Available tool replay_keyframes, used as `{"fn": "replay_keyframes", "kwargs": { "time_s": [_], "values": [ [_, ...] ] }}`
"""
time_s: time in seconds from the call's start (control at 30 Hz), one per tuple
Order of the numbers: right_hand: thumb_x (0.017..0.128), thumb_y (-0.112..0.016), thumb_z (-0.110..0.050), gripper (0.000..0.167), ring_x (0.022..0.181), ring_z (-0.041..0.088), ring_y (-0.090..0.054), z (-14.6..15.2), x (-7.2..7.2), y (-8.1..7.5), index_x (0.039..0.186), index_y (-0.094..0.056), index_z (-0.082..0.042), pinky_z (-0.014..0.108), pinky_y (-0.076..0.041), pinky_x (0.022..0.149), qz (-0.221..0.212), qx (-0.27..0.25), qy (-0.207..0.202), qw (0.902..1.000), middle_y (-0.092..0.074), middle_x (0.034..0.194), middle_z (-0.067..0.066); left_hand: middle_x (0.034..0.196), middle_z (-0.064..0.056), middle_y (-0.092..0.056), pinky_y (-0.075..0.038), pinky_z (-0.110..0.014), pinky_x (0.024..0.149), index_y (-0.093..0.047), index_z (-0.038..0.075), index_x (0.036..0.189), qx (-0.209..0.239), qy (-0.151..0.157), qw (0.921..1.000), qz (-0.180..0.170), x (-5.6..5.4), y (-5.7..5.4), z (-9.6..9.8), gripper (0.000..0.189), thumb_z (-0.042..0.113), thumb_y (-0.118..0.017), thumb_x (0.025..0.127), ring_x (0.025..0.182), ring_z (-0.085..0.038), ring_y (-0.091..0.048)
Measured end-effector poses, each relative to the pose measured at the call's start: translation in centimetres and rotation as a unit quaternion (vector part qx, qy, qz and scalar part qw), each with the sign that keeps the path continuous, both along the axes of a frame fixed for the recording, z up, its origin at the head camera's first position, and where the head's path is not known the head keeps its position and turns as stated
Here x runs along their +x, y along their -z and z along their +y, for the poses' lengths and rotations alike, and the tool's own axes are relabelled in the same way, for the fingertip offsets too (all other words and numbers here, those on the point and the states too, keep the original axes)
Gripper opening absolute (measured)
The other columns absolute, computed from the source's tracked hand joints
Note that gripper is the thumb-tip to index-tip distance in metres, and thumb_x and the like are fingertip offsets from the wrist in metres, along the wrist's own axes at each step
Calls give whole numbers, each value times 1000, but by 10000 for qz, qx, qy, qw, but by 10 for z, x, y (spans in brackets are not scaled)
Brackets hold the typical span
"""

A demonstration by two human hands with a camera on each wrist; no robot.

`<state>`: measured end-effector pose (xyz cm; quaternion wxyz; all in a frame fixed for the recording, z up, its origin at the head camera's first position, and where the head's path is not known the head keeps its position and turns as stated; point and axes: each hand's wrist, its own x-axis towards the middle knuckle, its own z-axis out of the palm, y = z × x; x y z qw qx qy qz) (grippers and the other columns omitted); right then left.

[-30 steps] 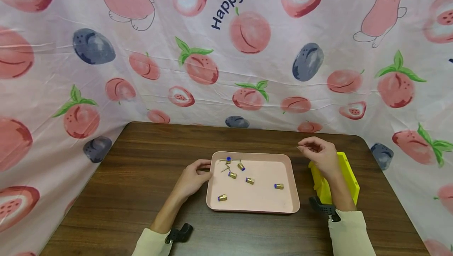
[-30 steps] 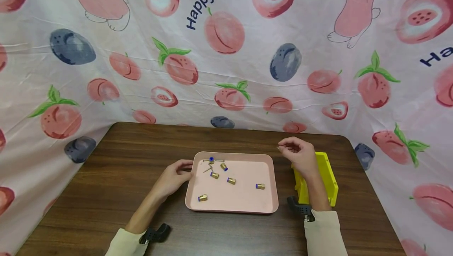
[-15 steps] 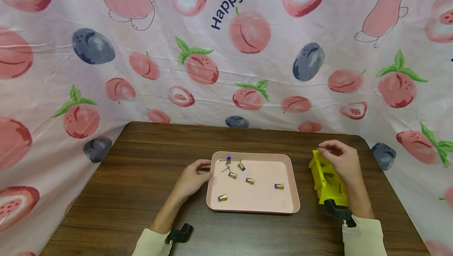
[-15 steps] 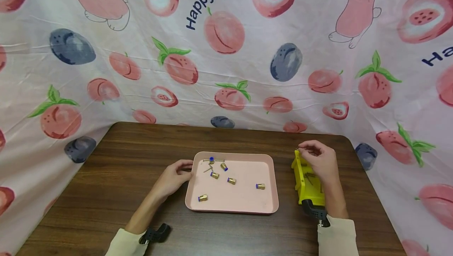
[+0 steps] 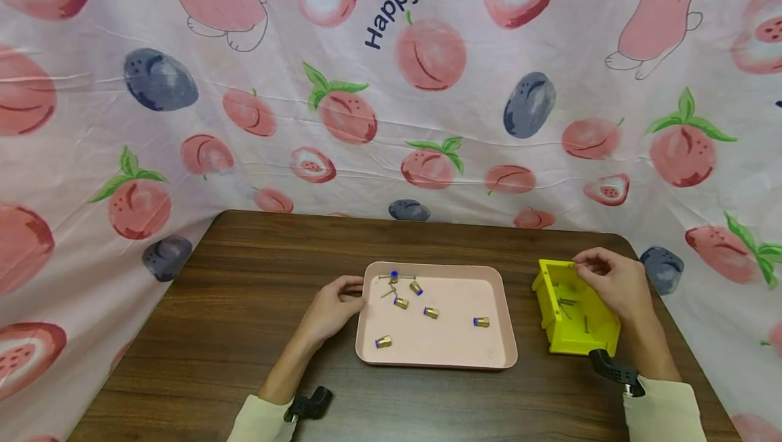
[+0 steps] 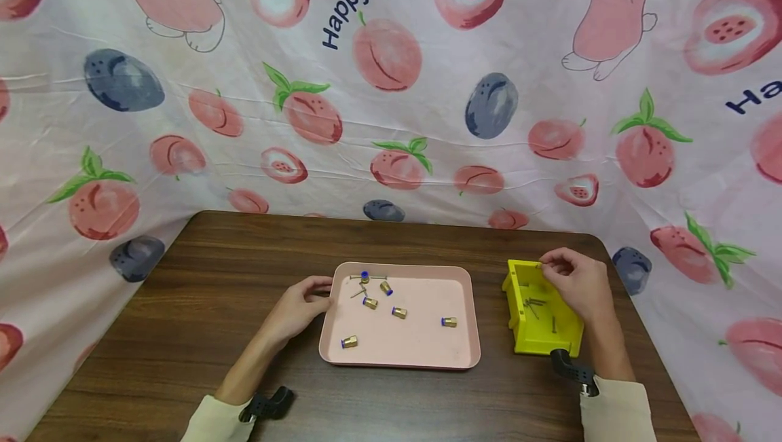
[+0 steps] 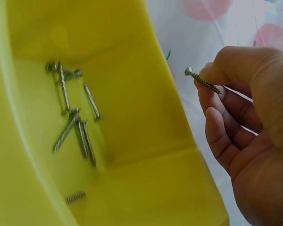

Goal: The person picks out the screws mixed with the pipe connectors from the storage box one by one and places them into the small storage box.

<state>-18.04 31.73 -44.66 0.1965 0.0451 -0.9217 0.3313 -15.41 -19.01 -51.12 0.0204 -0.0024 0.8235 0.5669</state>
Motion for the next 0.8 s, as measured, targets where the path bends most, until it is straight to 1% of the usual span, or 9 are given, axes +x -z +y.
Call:
{"fn": "replay_keyframes", "kwargs": {
  "time_s": [0.13, 0.3, 0.4, 0.63, 0.73, 0.8],
  "values": [
    [96, -81, -1, 6, 75, 21, -58, 5, -1, 0, 102, -79, -1, 14, -45, 66, -41, 518, -83, 9986, -73, 86, 9, 127, -13, -77, -56, -35, 87, -72, -1, 135, 3, -5, 10000, -19, 1, 1, 0, 40, 6, -77, 96, 102, -25, -77],
    [95, -81, -1, 7, 79, 26, -60, 8, -4, 0, 102, -78, -2, 17, -45, 69, -140, 888, -207, 9957, -72, 87, 8, 127, -13, -77, -56, -35, 88, -72, 0, 136, 19, -28, 10000, -29, 1, 1, -1, 40, 6, -77, 97, 103, -24, -77],
    [95, -81, -1, 8, 81, 28, -61, 8, -6, 1, 103, -78, -2, 21, -47, 71, -238, 1000, -200, 9945, -72, 89, 9, 127, -14, -77, -56, -35, 88, -72, -1, 136, 35, -7, 10000, -8, 1, 0, -1, 40, 6, -77, 97, 103, -25, -77],
    [96, -81, -2, 8, 82, 29, -61, 7, -7, -1, 104, -78, -2, 38, -51, 75, -329, 1111, -184, 9931, -72, 91, 10, 127, -13, -77, -57, -36, 88, -71, -1, 137, 45, 26, 10000, -9, 2, -1, -1, 41, 7, -77, 97, 102, -25, -76],
    [97, -80, -4, 8, 82, 29, -61, 7, -7, -3, 104, -78, -2, 41, -52, 76, -300, 1124, -189, 9930, -73, 92, 11, 128, -13, -76, -57, -36, 88, -71, -1, 137, 7, 27, 10000, -29, 1, 0, 0, 41, 7, -77, 97, 102, -24, -76],
    [98, -80, -5, 8, 83, 30, -61, 6, -7, -4, 105, -78, -2, 41, -52, 77, -297, 1101, -196, 9933, -73, 93, 12, 128, -13, -76, -57, -36, 88, -71, -1, 137, -1, 34, 10000, -27, 1, 0, -1, 41, 7, -77, 98, 102, -24, -77]
  ]
}}
